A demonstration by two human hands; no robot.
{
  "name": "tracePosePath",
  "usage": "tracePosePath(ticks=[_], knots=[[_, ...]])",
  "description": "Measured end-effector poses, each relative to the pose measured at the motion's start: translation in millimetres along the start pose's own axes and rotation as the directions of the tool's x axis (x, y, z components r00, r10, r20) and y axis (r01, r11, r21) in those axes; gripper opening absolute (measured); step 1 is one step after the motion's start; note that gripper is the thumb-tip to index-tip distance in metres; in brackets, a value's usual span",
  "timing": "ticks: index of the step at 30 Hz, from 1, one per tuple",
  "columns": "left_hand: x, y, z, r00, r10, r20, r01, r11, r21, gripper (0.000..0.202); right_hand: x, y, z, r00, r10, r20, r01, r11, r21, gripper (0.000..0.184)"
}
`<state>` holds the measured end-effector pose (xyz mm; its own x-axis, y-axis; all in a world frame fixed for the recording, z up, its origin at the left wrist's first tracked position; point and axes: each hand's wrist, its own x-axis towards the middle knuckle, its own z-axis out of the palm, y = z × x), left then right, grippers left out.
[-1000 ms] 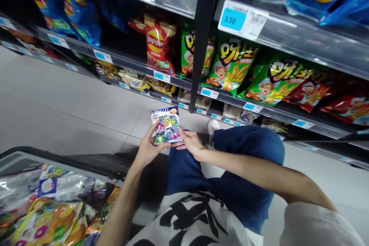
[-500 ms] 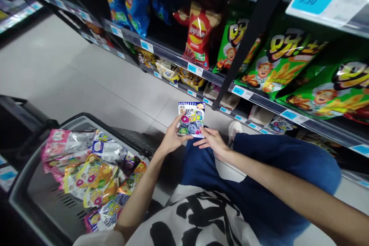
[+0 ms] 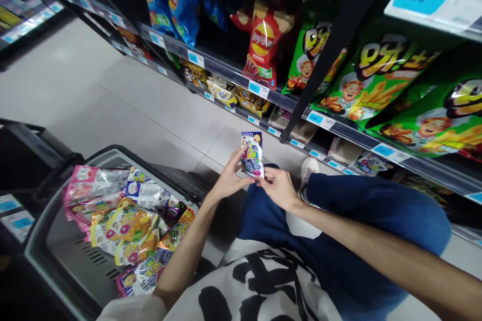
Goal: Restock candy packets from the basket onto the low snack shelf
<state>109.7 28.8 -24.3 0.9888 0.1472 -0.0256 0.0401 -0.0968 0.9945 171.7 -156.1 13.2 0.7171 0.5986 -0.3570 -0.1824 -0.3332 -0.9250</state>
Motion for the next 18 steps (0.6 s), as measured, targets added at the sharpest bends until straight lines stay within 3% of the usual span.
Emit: tracePosePath(ticks=[2,4,7,9,10,12,14,18], knots=[[-2.3,2.6,-0.1,0.998,-0.035,0.058,0.045,0.98,-0.194,0.09,-5.2,-0.2,1.2,0.987,-0.16,0.029,0.162,0.963,-0.214,0.033],[-5.0,6.1,-0.7,0.99,-0.1,0.097,0.13,0.907,-0.4,0.085,-10.0,0.0,0.7,0.927,-0.342,0.156,0.376,0.842,-0.387,0.044],[-8.7,15.8,-3.0,0.955,-0.24,0.174,0.292,0.663,-0.689,0.081,-13.4,0.8,-2.0,0.706,-0.503,0.499,0.708,0.503,-0.495,0.05],[-10.2,24.6,-5.3,0.935,-0.296,0.198,0.325,0.481,-0.815,0.079,-13.1,1.2,-3.4,0.577,-0.443,0.687,0.817,0.295,-0.495,0.052],[-10.5,28.9,-6.5,0.932,-0.306,0.194,0.314,0.412,-0.856,0.077,-12.6,1.5,-3.5,0.54,-0.394,0.744,0.841,0.232,-0.488,0.054],[-10.3,35.8,-8.5,0.938,-0.31,0.157,0.26,0.329,-0.908,0.072,-11.5,2.3,-2.8,0.507,-0.317,0.801,0.862,0.171,-0.478,0.056],[-9.4,39.4,-9.8,0.944,-0.306,0.125,0.217,0.286,-0.933,0.067,-10.9,3.8,-1.6,0.505,-0.272,0.819,0.863,0.15,-0.482,0.057],[-8.2,38.4,-10.7,0.948,-0.3,0.103,0.191,0.28,-0.941,0.064,-10.6,9.3,-0.6,0.51,-0.182,0.841,0.86,0.113,-0.497,0.057]])
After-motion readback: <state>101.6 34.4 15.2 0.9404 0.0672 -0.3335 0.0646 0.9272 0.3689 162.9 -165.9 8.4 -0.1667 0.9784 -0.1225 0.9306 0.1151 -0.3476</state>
